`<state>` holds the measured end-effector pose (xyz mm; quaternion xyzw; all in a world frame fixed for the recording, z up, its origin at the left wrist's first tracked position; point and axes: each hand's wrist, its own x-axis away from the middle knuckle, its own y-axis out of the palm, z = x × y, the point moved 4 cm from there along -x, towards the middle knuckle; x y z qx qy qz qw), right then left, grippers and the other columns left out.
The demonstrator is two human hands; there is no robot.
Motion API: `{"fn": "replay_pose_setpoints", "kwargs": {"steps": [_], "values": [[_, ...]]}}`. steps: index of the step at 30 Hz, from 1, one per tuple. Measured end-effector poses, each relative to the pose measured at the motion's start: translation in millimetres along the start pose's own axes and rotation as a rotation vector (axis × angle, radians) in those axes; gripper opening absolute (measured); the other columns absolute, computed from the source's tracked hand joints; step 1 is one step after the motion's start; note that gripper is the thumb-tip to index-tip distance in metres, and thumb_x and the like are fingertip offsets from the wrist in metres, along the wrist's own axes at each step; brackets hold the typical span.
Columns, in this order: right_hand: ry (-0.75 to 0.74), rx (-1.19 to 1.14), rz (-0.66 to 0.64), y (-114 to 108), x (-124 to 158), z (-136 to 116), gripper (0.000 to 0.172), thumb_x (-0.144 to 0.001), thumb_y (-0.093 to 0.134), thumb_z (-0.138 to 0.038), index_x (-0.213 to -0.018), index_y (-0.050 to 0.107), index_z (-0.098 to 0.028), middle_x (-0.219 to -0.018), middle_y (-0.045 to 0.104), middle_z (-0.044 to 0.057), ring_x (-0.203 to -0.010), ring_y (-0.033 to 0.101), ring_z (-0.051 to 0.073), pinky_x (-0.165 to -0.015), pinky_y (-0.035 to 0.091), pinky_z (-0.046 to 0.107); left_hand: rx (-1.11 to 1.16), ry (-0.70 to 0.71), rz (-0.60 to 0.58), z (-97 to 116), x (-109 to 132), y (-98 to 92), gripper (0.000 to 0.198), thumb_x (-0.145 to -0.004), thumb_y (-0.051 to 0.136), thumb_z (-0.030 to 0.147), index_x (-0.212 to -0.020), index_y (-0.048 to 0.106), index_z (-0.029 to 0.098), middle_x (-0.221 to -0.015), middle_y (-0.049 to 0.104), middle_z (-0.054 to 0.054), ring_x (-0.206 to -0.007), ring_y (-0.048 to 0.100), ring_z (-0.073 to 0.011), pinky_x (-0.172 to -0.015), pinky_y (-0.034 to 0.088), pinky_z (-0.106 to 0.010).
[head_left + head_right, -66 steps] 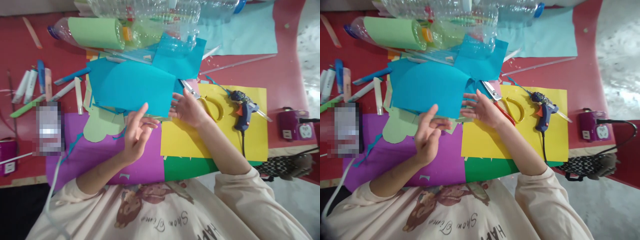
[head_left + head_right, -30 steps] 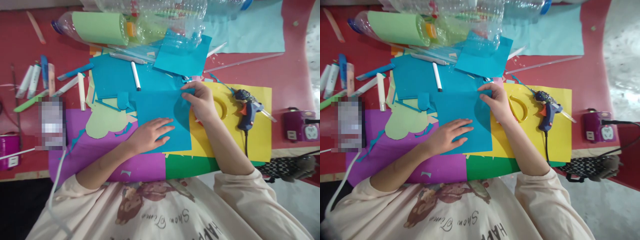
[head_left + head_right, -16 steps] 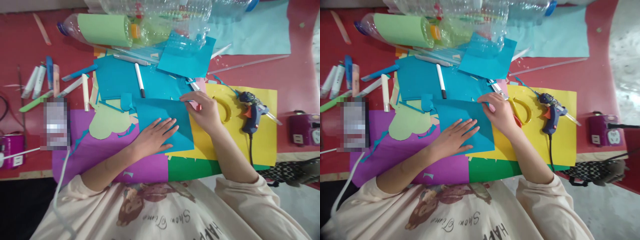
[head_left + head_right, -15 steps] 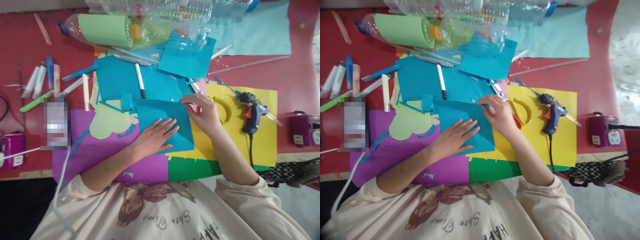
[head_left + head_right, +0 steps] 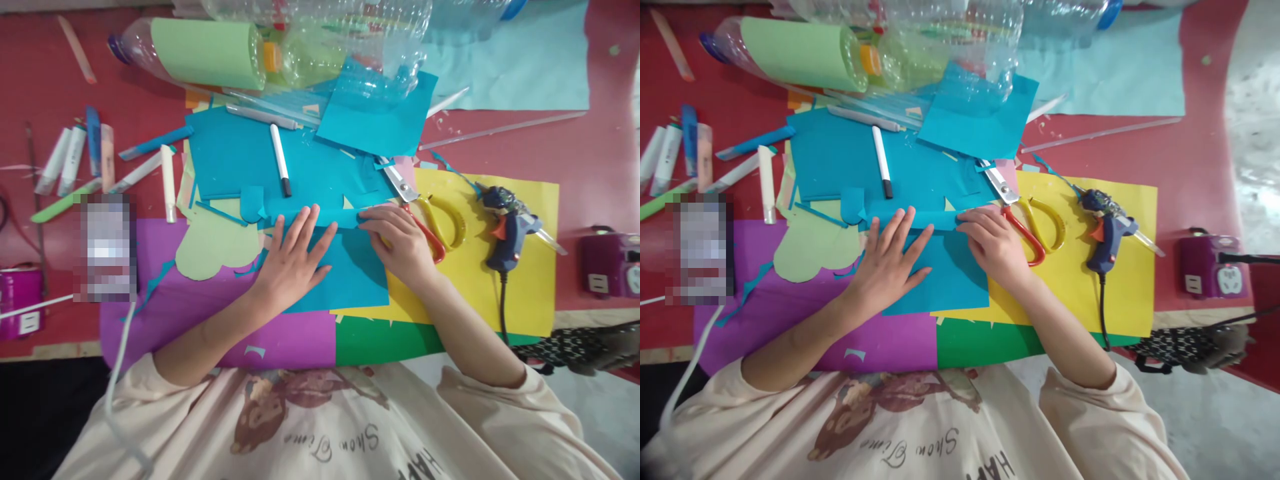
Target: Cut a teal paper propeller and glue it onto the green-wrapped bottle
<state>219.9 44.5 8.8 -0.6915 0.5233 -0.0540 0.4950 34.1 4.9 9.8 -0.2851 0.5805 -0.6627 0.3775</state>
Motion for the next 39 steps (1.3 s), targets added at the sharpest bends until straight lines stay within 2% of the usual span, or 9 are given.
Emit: {"fn": "replay_pose_setpoints", "kwargs": {"steps": [3, 6, 9, 12, 16, 20, 28, 34, 39], "values": [[0.039, 0.057, -0.046, 5, 3, -5, 0.020, -0.092, 0.052, -0.018, -0.103, 0.068, -0.026, -0.109, 0.076, 0.008, -0.104, 0.069, 0.027, -0.092, 0.055, 0.049, 0.050, -0.029, -0.051, 0, 1, 8.6, 0.061, -0.096, 0.049, 0.037, -0.151, 0.034, 0.016, -0.158, 0.029, -0.023, -0.148, 0.028, -0.0367, -0.116, 0.026, -0.061], [0.062, 0.100, -0.133, 15, 7, -17, 0.030, -0.095, 0.051, -0.027, -0.121, 0.064, -0.023, -0.123, 0.071, 0.011, -0.120, 0.062, 0.029, -0.101, 0.051, 0.051, 0.073, -0.041, -0.067, 1, 3, 13.7, 0.061, -0.096, 0.048, 0.040, -0.151, 0.035, 0.015, -0.158, 0.030, -0.022, -0.147, 0.029, -0.0370, -0.117, 0.025, -0.060], [0.080, 0.130, -0.239, 27, 14, -27, 0.047, -0.097, 0.046, -0.037, -0.141, 0.051, -0.020, -0.142, 0.057, 0.013, -0.137, 0.048, 0.030, -0.113, 0.040, 0.054, 0.067, -0.041, -0.056, 3, 4, 15.2, 0.061, -0.097, 0.043, 0.043, -0.150, 0.036, 0.014, -0.157, 0.031, -0.022, -0.146, 0.032, -0.0372, -0.116, 0.028, -0.059], [0.092, 0.160, -0.301, 35, 20, -30, 0.064, -0.097, 0.042, -0.050, -0.151, 0.036, -0.016, -0.151, 0.047, 0.015, -0.143, 0.039, 0.031, -0.118, 0.032, 0.056, 0.048, -0.025, -0.036, 6, 6, 15.5, 0.061, -0.098, 0.040, 0.045, -0.150, 0.037, 0.014, -0.156, 0.033, -0.022, -0.144, 0.035, -0.0372, -0.114, 0.032, -0.058], [0.082, 0.192, -0.316, 38, 23, -28, 0.073, -0.097, 0.038, -0.054, -0.155, 0.026, -0.010, -0.153, 0.042, 0.018, -0.145, 0.035, 0.030, -0.118, 0.032, 0.052, 0.056, -0.025, -0.036, 8, 8, 17.2, 0.061, -0.098, 0.040, 0.045, -0.149, 0.038, 0.013, -0.157, 0.032, -0.023, -0.145, 0.033, -0.0381, -0.114, 0.031, -0.059], [0.079, 0.199, -0.343, 38, 26, -29, 0.069, -0.099, 0.035, -0.050, -0.155, 0.024, -0.013, -0.154, 0.041, 0.016, -0.145, 0.036, 0.029, -0.118, 0.033, 0.050, 0.079, -0.033, -0.065, 9, 10, 18.9, 0.062, -0.098, 0.039, 0.046, -0.150, 0.037, 0.012, -0.157, 0.032, -0.022, -0.146, 0.032, -0.0376, -0.115, 0.030, -0.059], [0.079, 0.199, -0.332, 35, 33, -34, 0.061, -0.099, 0.038, -0.044, -0.151, 0.036, -0.011, -0.148, 0.049, 0.019, -0.141, 0.042, 0.031, -0.116, 0.036, 0.053, -0.001, -0.006, -0.086, 12, 12, 19.3, 0.063, -0.099, 0.034, 0.047, -0.151, 0.034, 0.011, -0.157, 0.032, -0.023, -0.145, 0.033, -0.0373, -0.113, 0.033, -0.058], [0.010, 0.235, -0.269, 32, 35, -37, 0.052, -0.099, 0.042, -0.037, -0.139, 0.050, -0.005, -0.138, 0.058, 0.021, -0.134, 0.050, 0.031, -0.112, 0.043, 0.050, -0.051, -0.001, -0.121, 15, 14, 17.7, 0.065, -0.099, 0.034, 0.049, -0.151, 0.033, 0.010, -0.157, 0.031, -0.024, -0.145, 0.033, -0.0388, -0.111, 0.033, -0.060], [0.019, 0.199, -0.224, 30, 40, -38, 0.048, -0.099, 0.045, -0.032, -0.138, 0.051, -0.006, -0.131, 0.063, 0.021, -0.131, 0.053, 0.030, -0.111, 0.044, 0.051, -0.069, -0.002, -0.137, 16, 14, 16.3, 0.065, -0.099, 0.034, 0.049, -0.152, 0.030, 0.011, -0.157, 0.032, -0.023, -0.145, 0.034, -0.0380, -0.111, 0.034, -0.059]]}}
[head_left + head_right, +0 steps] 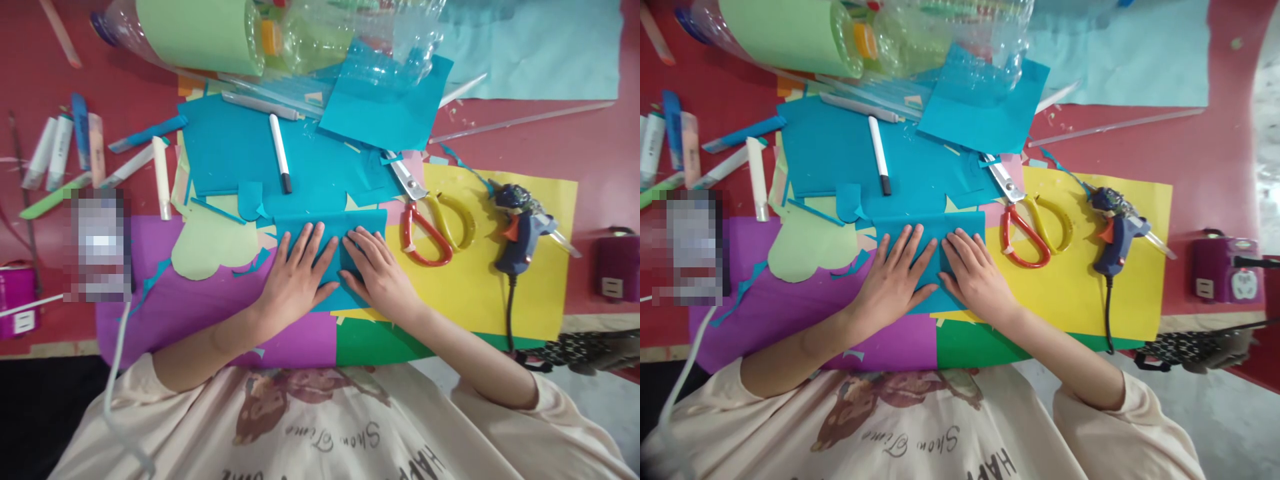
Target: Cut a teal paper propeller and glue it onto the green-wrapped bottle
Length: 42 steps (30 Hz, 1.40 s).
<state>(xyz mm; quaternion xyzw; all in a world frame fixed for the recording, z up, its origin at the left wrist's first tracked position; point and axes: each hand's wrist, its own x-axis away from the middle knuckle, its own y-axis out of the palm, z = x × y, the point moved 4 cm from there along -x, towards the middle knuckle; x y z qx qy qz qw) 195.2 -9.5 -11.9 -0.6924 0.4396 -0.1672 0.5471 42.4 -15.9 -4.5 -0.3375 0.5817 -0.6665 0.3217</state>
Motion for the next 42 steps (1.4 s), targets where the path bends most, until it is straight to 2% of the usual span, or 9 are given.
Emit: {"fn": "replay_pose_setpoints", "kwargs": {"steps": [6, 17, 23, 33, 38, 42], "values": [[0.010, 0.025, -0.030, 0.7, 4.2, -3.3, 0.048, -0.099, 0.043, -0.031, -0.142, 0.048, -0.009, -0.139, 0.058, 0.019, -0.134, 0.051, 0.029, -0.112, 0.042, 0.052, 0.024, 0.009, 0.003, -1.5, 0.4, 0.6, 0.065, -0.099, 0.034, 0.049, -0.152, 0.032, 0.011, -0.157, 0.031, -0.024, -0.144, 0.033, -0.0392, -0.111, 0.033, -0.060], [0.018, -0.004, -0.003, -0.1, 4.5, -2.0, 0.045, -0.098, 0.045, -0.029, -0.137, 0.053, -0.009, -0.138, 0.060, 0.020, -0.134, 0.052, 0.030, -0.111, 0.043, 0.053, 0.041, 0.008, 0.015, -2.3, 0.4, 0.1, 0.065, -0.099, 0.034, 0.049, -0.151, 0.032, 0.011, -0.158, 0.030, -0.023, -0.145, 0.033, -0.0386, -0.112, 0.031, -0.059], [-0.019, 0.022, 0.053, -3.9, 1.9, -4.9, 0.039, -0.097, 0.048, -0.027, -0.126, 0.060, -0.004, -0.131, 0.064, 0.022, -0.126, 0.058, 0.032, -0.105, 0.050, 0.051, 0.041, 0.001, 0.003, -1.7, 1.0, -0.3, 0.064, -0.099, 0.036, 0.048, -0.152, 0.032, 0.012, -0.158, 0.030, -0.023, -0.145, 0.033, -0.0384, -0.112, 0.031, -0.060], [0.001, -0.039, 0.020, -1.1, 5.0, -1.3, 0.043, -0.097, 0.048, -0.026, -0.135, 0.055, -0.009, -0.135, 0.062, 0.019, -0.132, 0.054, 0.030, -0.111, 0.044, 0.053, 0.029, 0.001, 0.008, 0.7, 1.9, 2.8, 0.065, -0.099, 0.036, 0.047, -0.153, 0.027, 0.011, -0.158, 0.027, -0.025, -0.146, 0.029, -0.0395, -0.113, 0.030, -0.060], [0.012, -0.026, 0.005, -0.9, 4.4, -1.5, 0.042, -0.097, 0.046, -0.026, -0.134, 0.057, -0.010, -0.136, 0.062, 0.019, -0.131, 0.055, 0.029, -0.111, 0.044, 0.054, 0.048, 0.000, 0.002, 1.5, 2.5, 4.9, 0.067, -0.099, 0.038, 0.047, -0.154, 0.026, 0.010, -0.158, 0.025, -0.026, -0.147, 0.026, -0.0392, -0.115, 0.029, -0.056], [0.004, -0.015, 0.012, -1.5, 3.6, -2.4, 0.041, -0.097, 0.047, -0.026, -0.132, 0.057, -0.008, -0.134, 0.062, 0.021, -0.130, 0.055, 0.030, -0.109, 0.045, 0.054, 0.024, 0.000, 0.011, 2.1, 2.3, 4.2, 0.066, -0.099, 0.036, 0.046, -0.153, 0.027, 0.009, -0.157, 0.027, -0.027, -0.146, 0.029, -0.0391, -0.115, 0.030, -0.054]]}}
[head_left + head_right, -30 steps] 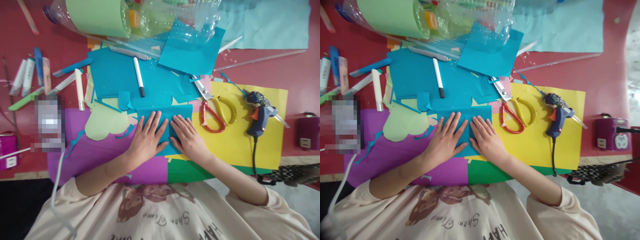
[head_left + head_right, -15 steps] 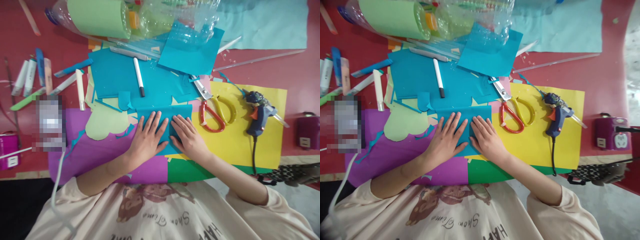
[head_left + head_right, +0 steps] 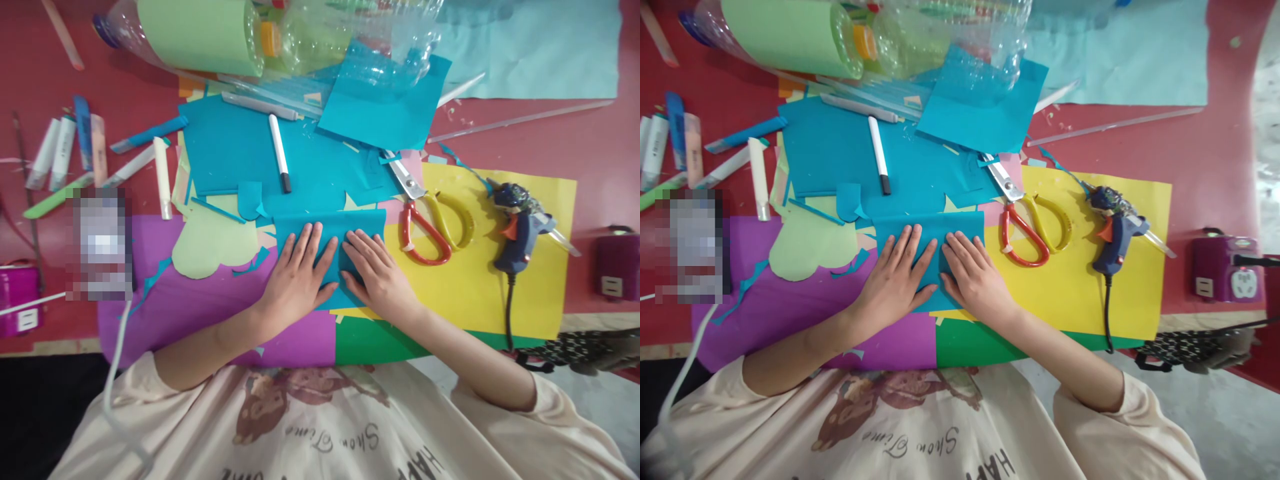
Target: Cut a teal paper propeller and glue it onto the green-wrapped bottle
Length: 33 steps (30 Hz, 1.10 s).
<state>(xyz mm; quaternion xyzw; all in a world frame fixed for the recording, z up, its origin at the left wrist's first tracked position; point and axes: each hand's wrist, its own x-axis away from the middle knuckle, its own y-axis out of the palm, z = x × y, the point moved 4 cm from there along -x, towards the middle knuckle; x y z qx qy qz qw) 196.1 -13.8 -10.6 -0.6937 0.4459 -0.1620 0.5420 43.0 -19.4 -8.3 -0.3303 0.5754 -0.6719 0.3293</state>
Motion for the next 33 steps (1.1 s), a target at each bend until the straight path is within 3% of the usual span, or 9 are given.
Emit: {"fn": "replay_pose_setpoints", "kwargs": {"steps": [7, 13, 17, 33], "values": [[0.020, -0.008, -0.054, 0, -1, 0, 0.042, -0.098, 0.044, -0.028, -0.134, 0.057, -0.010, -0.136, 0.061, 0.019, -0.133, 0.053, 0.030, -0.110, 0.044, 0.054, -0.018, -0.005, -0.039, 2, -1, -2.2, 0.067, -0.099, 0.037, 0.046, -0.153, 0.026, 0.008, -0.157, 0.027, -0.026, -0.147, 0.027, -0.0374, -0.115, 0.032, -0.049], [-0.012, 0.160, -0.051, -7, -14, -5, 0.036, -0.099, 0.042, -0.027, -0.120, 0.067, -0.010, -0.124, 0.069, 0.018, -0.119, 0.061, 0.028, -0.100, 0.052, 0.045, -0.004, -0.013, -0.044, -1, -5, -5.5, 0.070, -0.097, 0.041, 0.048, -0.152, 0.029, 0.007, -0.157, 0.030, -0.025, -0.146, 0.032, -0.0359, -0.115, 0.033, -0.046], [-0.036, 0.239, -0.033, -6, -21, -8, 0.038, -0.099, 0.042, -0.027, -0.120, 0.066, -0.007, -0.113, 0.071, 0.019, -0.108, 0.064, 0.028, -0.092, 0.055, 0.041, 0.019, -0.021, -0.024, -5, -7, -4.9, 0.075, -0.095, 0.043, 0.051, -0.150, 0.031, 0.001, -0.155, 0.035, -0.025, -0.144, 0.036, -0.0354, -0.114, 0.034, -0.045], [0.030, 0.144, -0.062, 5, -10, 0, 0.047, -0.099, 0.039, -0.032, -0.136, 0.056, -0.010, -0.125, 0.064, 0.018, -0.121, 0.055, 0.030, -0.104, 0.047, 0.048, 0.019, -0.011, 0.012, -1, -4, -3.2, 0.069, -0.099, 0.029, 0.048, -0.150, 0.032, 0.001, -0.153, 0.041, -0.021, -0.142, 0.039, -0.0303, -0.116, 0.032, -0.041]]}}
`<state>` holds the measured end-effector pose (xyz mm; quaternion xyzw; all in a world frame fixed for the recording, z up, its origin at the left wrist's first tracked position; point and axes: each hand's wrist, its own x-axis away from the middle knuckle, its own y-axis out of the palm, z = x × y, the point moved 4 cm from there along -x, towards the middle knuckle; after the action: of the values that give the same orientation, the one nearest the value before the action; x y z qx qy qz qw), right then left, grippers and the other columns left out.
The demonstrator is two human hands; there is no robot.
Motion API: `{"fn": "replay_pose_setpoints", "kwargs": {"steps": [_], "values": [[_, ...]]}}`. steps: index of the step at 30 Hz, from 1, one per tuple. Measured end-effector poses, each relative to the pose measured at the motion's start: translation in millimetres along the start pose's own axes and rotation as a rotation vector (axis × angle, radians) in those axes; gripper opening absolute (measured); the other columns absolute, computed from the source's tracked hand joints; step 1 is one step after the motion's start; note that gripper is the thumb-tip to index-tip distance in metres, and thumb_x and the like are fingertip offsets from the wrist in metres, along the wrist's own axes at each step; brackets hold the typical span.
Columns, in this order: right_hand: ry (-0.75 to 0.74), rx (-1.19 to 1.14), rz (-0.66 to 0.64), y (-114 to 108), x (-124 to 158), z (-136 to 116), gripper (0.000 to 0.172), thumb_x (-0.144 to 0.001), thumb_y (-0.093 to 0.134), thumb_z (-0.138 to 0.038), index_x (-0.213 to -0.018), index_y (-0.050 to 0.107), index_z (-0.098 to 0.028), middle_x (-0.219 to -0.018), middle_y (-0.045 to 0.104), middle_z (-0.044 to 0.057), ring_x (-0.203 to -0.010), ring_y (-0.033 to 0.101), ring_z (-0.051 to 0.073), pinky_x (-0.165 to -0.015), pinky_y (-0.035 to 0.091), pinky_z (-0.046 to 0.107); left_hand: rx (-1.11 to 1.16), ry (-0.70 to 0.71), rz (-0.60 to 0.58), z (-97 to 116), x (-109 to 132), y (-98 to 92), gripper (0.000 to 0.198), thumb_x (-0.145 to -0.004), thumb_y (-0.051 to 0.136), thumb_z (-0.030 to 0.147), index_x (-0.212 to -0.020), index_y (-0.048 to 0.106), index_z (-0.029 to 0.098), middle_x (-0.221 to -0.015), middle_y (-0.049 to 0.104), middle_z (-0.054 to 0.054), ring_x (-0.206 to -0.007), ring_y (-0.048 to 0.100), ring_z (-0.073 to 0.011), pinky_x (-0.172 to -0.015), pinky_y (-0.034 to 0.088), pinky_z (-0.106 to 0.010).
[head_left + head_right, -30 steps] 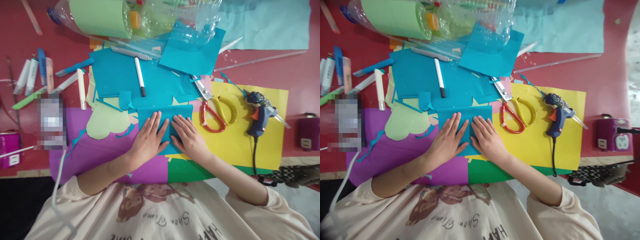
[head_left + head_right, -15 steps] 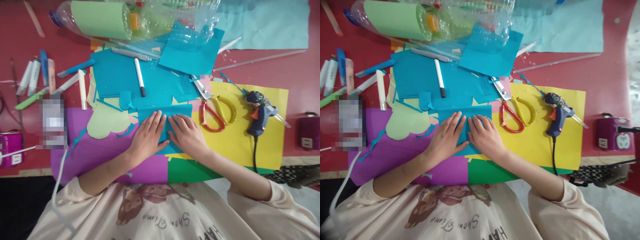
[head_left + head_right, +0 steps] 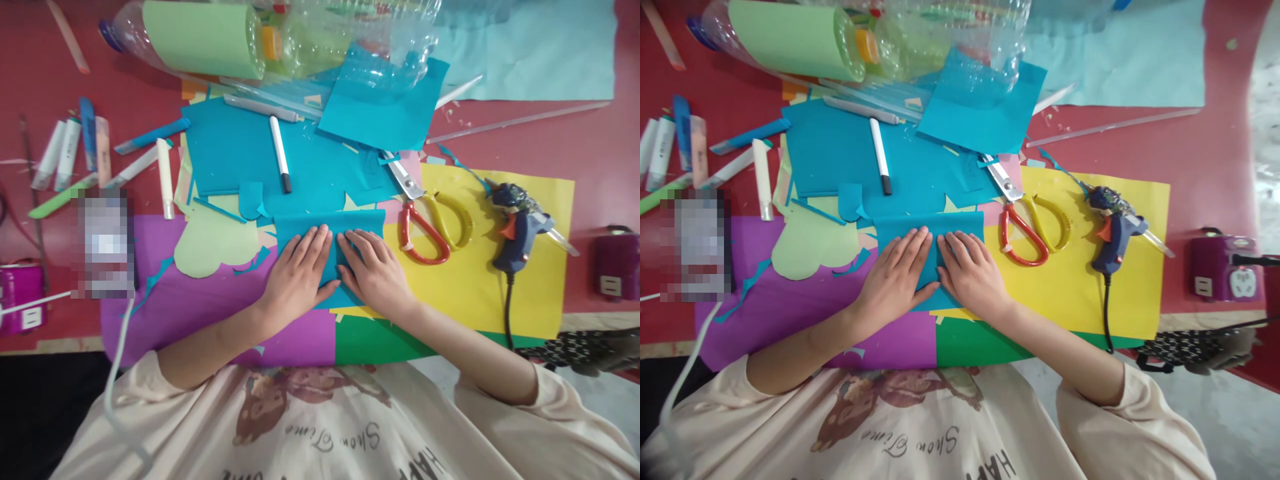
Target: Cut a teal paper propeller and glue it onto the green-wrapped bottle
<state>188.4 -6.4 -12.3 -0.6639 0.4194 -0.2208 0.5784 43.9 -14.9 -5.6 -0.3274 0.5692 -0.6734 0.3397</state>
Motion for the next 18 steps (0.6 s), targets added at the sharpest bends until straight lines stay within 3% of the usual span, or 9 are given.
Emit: {"fn": "replay_pose_setpoints", "kwargs": {"steps": [4, 11, 18], "values": [[0.003, 0.029, 0.012, 1, 3, -5, 0.046, -0.100, 0.038, -0.031, -0.135, 0.057, -0.009, -0.128, 0.064, 0.018, -0.123, 0.056, 0.029, -0.107, 0.046, 0.046, -0.038, -0.001, 0.009, 1, 0, -1.2, 0.068, -0.100, 0.027, 0.048, -0.149, 0.034, 0.002, -0.152, 0.043, -0.020, -0.140, 0.042, -0.0300, -0.115, 0.033, -0.041], [0.069, -0.045, -0.046, 7, 11, -7, 0.056, -0.100, 0.034, -0.034, -0.150, 0.038, -0.009, -0.144, 0.053, 0.018, -0.137, 0.046, 0.030, -0.115, 0.036, 0.049, 0.008, -0.017, 0.002, 0, 0, 2.2, 0.070, -0.099, 0.031, 0.048, -0.151, 0.030, 0.002, -0.154, 0.040, -0.021, -0.142, 0.038, -0.0308, -0.116, 0.030, -0.042], [0.076, -0.054, -0.009, 5, 10, -7, 0.054, -0.101, 0.034, -0.034, -0.146, 0.043, -0.008, -0.140, 0.056, 0.019, -0.135, 0.048, 0.030, -0.114, 0.038, 0.050, -0.026, -0.002, 0.003, 1, 1, 0.3, 0.067, -0.100, 0.027, 0.047, -0.149, 0.035, 0.001, -0.153, 0.042, -0.020, -0.139, 0.042, -0.0302, -0.115, 0.032, -0.042]]}}
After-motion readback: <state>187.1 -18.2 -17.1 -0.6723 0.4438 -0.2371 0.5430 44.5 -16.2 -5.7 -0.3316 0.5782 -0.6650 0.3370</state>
